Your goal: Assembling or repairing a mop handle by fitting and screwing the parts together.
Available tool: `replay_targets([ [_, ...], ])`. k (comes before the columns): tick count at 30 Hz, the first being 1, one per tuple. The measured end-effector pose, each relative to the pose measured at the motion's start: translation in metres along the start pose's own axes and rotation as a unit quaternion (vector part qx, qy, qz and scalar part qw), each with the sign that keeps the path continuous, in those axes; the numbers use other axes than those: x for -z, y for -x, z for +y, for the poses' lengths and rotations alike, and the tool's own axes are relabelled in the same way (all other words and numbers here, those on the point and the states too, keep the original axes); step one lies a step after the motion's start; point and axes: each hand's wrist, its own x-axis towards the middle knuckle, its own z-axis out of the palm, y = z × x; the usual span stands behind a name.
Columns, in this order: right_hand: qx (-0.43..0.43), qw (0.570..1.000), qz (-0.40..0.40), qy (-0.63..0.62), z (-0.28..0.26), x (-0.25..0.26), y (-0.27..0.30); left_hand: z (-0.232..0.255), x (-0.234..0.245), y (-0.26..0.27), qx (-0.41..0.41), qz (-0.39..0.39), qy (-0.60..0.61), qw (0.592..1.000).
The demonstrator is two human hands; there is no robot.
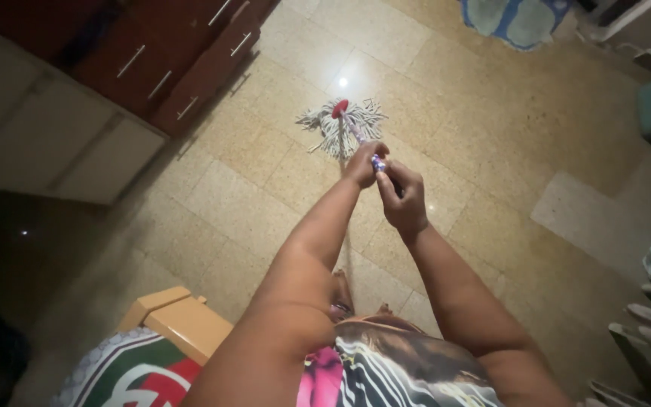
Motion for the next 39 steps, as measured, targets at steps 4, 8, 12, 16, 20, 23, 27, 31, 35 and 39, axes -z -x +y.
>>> replay_targets([
  [4,-0.025,1.0,0.011,0.014,-0.009,0.029,0.048,0.048,-0.018,0.048,-0.046,-0.001,-0.023,0.999],
  [8,-0.041,0.999,0.006,0.026,-0.04,0.06,0.089,0.085,-0.045,0.092,-0.012,-0.021,-0.029,0.999],
  [12,-0.048,0.998,0.01,0.028,-0.074,0.091,0.124,0.117,-0.078,0.132,-0.043,-0.028,-0.027,0.998],
  [16,-0.065,0.995,0.022,0.068,-0.094,0.126,0.156,0.157,-0.103,0.162,-0.085,-0.037,-0.023,0.995],
  [20,-0.11,0.992,0.046,0.042,-0.099,0.158,0.188,0.187,-0.133,0.184,-0.09,-0.082,-0.024,0.992],
  [23,-0.122,0.99,0.063,0.04,-0.101,0.172,0.207,0.198,-0.148,0.192,-0.101,-0.094,-0.031,0.99],
  [27,-0.103,0.991,0.07,0.058,-0.084,0.181,0.238,0.199,-0.154,0.207,-0.133,-0.118,-0.004,0.984],
  [31,-0.076,0.994,0.064,0.034,-0.08,0.177,0.249,0.184,-0.161,0.214,-0.166,-0.108,0.0,0.98],
  [35,-0.026,0.998,0.027,0.04,-0.068,0.175,0.245,0.167,-0.167,0.203,-0.151,-0.106,-0.038,0.982],
  [39,0.007,0.997,0.016,0.077,-0.044,0.162,0.23,0.143,-0.165,0.18,-0.141,-0.08,-0.069,0.984],
])
